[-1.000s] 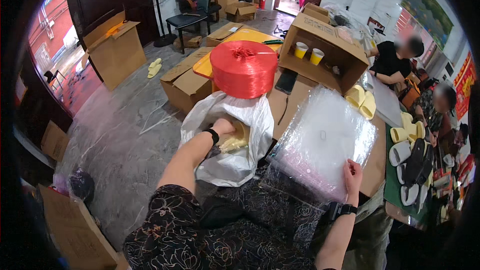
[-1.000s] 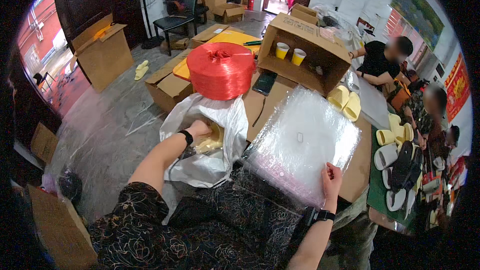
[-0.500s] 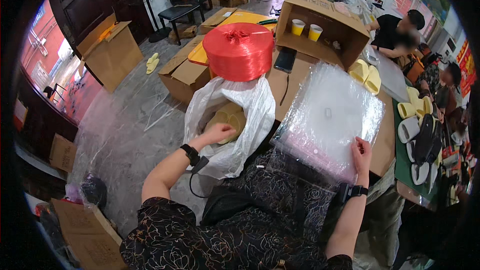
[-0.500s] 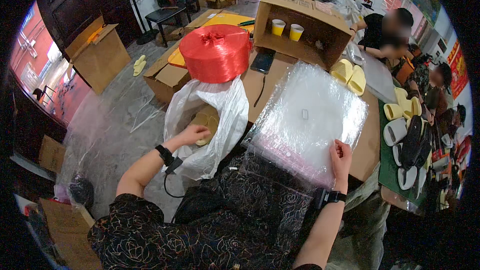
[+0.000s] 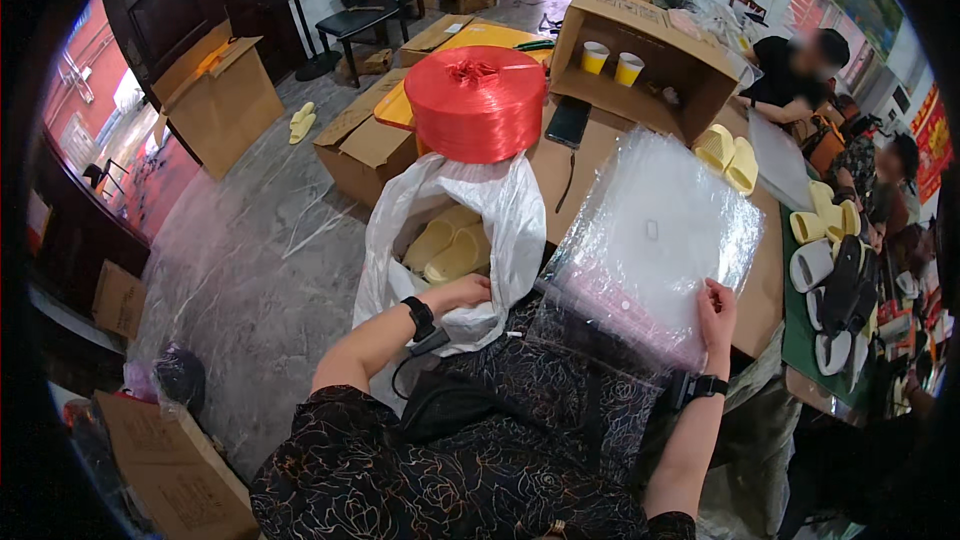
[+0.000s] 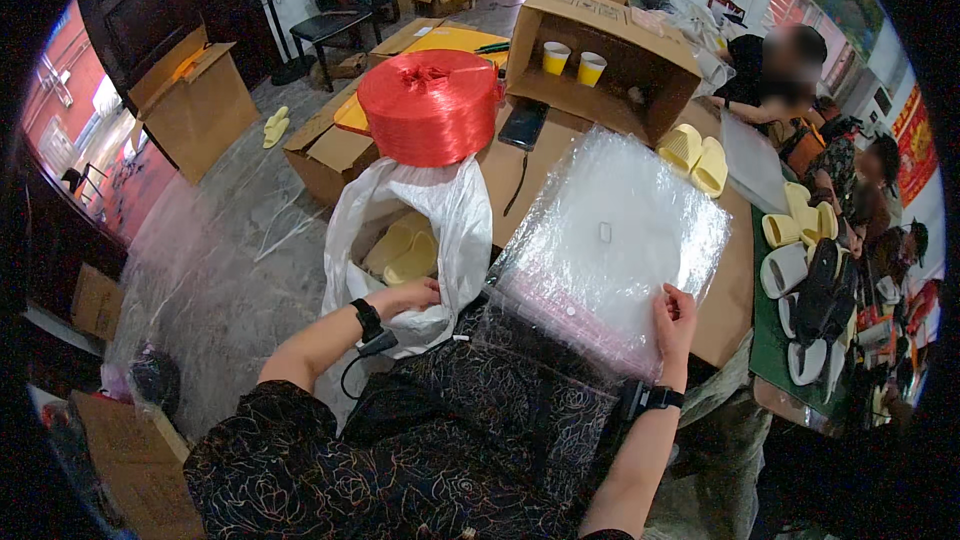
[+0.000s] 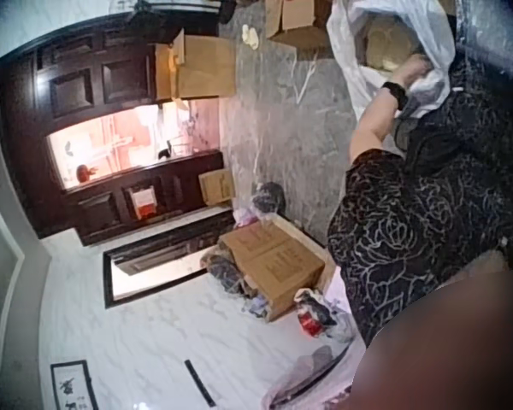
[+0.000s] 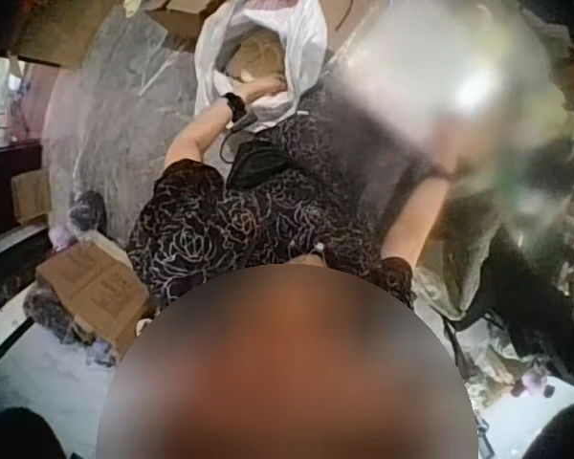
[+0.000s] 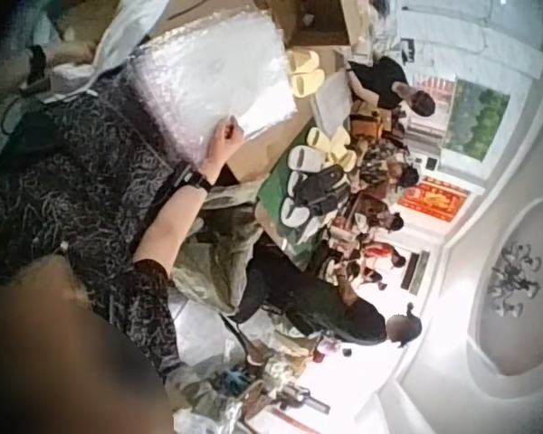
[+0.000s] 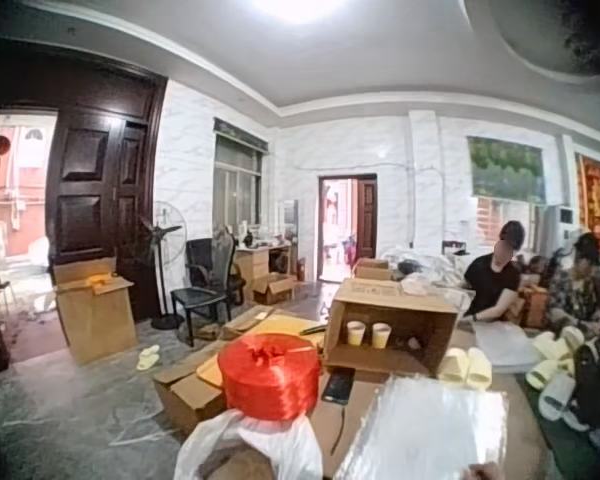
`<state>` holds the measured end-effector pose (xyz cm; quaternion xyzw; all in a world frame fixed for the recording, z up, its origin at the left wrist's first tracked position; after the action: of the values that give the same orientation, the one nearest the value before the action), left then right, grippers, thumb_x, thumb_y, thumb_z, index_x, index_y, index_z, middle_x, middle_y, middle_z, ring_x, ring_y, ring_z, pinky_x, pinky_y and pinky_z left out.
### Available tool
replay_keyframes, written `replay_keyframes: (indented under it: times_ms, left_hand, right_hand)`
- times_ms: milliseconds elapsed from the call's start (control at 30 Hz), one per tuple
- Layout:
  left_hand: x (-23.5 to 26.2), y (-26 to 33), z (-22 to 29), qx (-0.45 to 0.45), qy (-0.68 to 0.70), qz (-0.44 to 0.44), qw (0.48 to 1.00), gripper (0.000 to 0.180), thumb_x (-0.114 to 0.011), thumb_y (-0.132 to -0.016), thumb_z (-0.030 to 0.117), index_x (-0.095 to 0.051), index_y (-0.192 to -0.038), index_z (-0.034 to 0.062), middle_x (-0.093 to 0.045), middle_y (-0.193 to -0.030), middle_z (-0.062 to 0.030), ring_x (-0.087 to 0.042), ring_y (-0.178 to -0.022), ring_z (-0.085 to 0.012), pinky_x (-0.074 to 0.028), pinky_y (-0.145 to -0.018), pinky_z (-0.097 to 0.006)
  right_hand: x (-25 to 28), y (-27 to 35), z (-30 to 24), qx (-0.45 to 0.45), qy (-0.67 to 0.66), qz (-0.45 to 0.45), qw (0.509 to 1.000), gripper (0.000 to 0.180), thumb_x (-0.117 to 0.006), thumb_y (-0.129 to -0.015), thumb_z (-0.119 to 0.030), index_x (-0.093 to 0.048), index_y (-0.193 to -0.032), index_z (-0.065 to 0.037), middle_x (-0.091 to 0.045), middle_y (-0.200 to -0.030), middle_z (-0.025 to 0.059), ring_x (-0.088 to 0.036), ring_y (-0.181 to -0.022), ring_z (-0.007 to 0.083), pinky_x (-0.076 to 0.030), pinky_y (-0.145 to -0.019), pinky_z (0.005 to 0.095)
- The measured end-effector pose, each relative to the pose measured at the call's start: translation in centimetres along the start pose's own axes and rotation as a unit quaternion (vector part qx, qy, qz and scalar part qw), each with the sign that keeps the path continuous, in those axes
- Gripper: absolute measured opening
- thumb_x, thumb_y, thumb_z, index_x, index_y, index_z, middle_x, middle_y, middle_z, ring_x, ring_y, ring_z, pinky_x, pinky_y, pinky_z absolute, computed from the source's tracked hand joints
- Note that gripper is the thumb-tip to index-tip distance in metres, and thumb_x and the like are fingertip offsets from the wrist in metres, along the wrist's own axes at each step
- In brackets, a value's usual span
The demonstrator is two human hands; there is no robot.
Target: The recorder is seen placing pairs of plastic sandals/slides into transparent plastic bags.
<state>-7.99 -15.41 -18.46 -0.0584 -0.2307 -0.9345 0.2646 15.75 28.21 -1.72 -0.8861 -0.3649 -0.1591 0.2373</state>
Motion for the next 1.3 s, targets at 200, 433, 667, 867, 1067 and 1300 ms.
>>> replay_keyframes:
  times_ms: [200, 433, 667, 867, 1067, 1300]
  left_hand:
    - [10.2, 3.6, 10.0, -0.047, 0.186, 0.129, 0.973, 0.029, -0.057, -0.09, 0.02, -0.072, -0.105, 0.0017, -0.072, -0.101, -0.0036, -0.064, -0.092, -0.0124, -0.05, -0.081, -0.029]
    - [13.8, 12.2, 14.4, -0.172, 0.201, 0.175, 0.948, 0.035, -0.053, -0.083, 0.013, -0.068, -0.109, -0.0037, -0.071, -0.098, -0.0046, -0.064, -0.087, -0.0118, -0.049, -0.08, -0.025]
    - [7.7, 8.2, 7.2, 0.012, 0.005, 0.006, 1.0, 0.029, -0.053, -0.092, 0.024, -0.073, -0.093, 0.0032, -0.062, -0.075, 0.006, -0.053, -0.066, -0.0059, -0.043, -0.06, -0.025]
    - [6.6, 4.5, 6.7, -0.029, 0.065, -0.04, 0.997, 0.04, -0.054, -0.098, 0.036, -0.066, -0.117, 0.0027, -0.068, -0.103, -0.0002, -0.059, -0.086, -0.007, -0.049, -0.073, -0.026]
    - [5.0, 0.5, -0.5, 0.066, 0.065, -0.131, 0.987, 0.031, -0.066, -0.089, 0.016, -0.066, -0.117, 0.0026, -0.067, -0.112, -0.0031, -0.061, -0.094, -0.0164, -0.051, -0.085, -0.032]
    - [5.6, -6.3, 1.0, -0.04, 0.061, -0.128, 0.989, 0.026, -0.06, -0.093, 0.02, -0.066, -0.112, 0.0028, -0.068, -0.109, -0.0096, -0.066, -0.095, -0.0223, -0.053, -0.083, -0.035]
  right_hand:
    - [0.5, 0.5, -0.2, 0.006, 0.015, 0.008, 1.0, 0.029, -0.07, -0.087, -0.013, -0.065, -0.114, -0.002, -0.053, -0.085, -0.0035, -0.047, -0.075, 0.0047, -0.041, -0.067, 0.0195]
    - [0.1, 0.1, -0.1, 0.007, -0.019, 0.004, 1.0, 0.03, -0.069, -0.088, -0.01, -0.064, -0.116, 0.0, -0.051, -0.087, -0.0026, -0.044, -0.072, 0.0063, -0.041, -0.065, 0.0206]
    - [-0.7, -0.1, -0.7, 0.007, 0.0, 0.008, 1.0, 0.03, -0.07, -0.087, -0.011, -0.065, -0.114, 0.0, -0.052, -0.087, -0.0018, -0.046, -0.074, 0.0067, -0.042, -0.066, 0.0211]
    - [-1.2, 0.0, -0.1, -0.046, -0.086, 0.03, 0.995, 0.029, -0.067, -0.086, -0.011, -0.066, -0.112, 0.0, -0.06, -0.086, 0.0006, -0.053, -0.076, 0.0085, -0.046, -0.068, 0.0233]
    - [0.3, 0.3, -1.4, -0.023, -0.004, 0.079, 0.997, 0.034, -0.071, -0.081, -0.025, -0.07, -0.107, -0.003, -0.066, -0.092, 0.0117, -0.063, -0.08, 0.0218, -0.051, -0.073, 0.0321]
    - [1.7, 1.6, -2.4, 0.019, 0.041, 0.081, 0.996, 0.03, -0.07, -0.081, -0.022, -0.07, -0.104, -0.003, -0.061, -0.085, 0.0077, -0.059, -0.075, 0.0167, -0.048, -0.069, 0.0292]
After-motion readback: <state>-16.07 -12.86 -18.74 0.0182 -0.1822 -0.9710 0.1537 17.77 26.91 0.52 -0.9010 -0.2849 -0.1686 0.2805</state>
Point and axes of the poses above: each hand's wrist, its own y-axis away from the middle knuckle, its own x-axis out of the back of the hand, z = x × y, the point moved 8 cm from there along -y, towards the middle knuckle
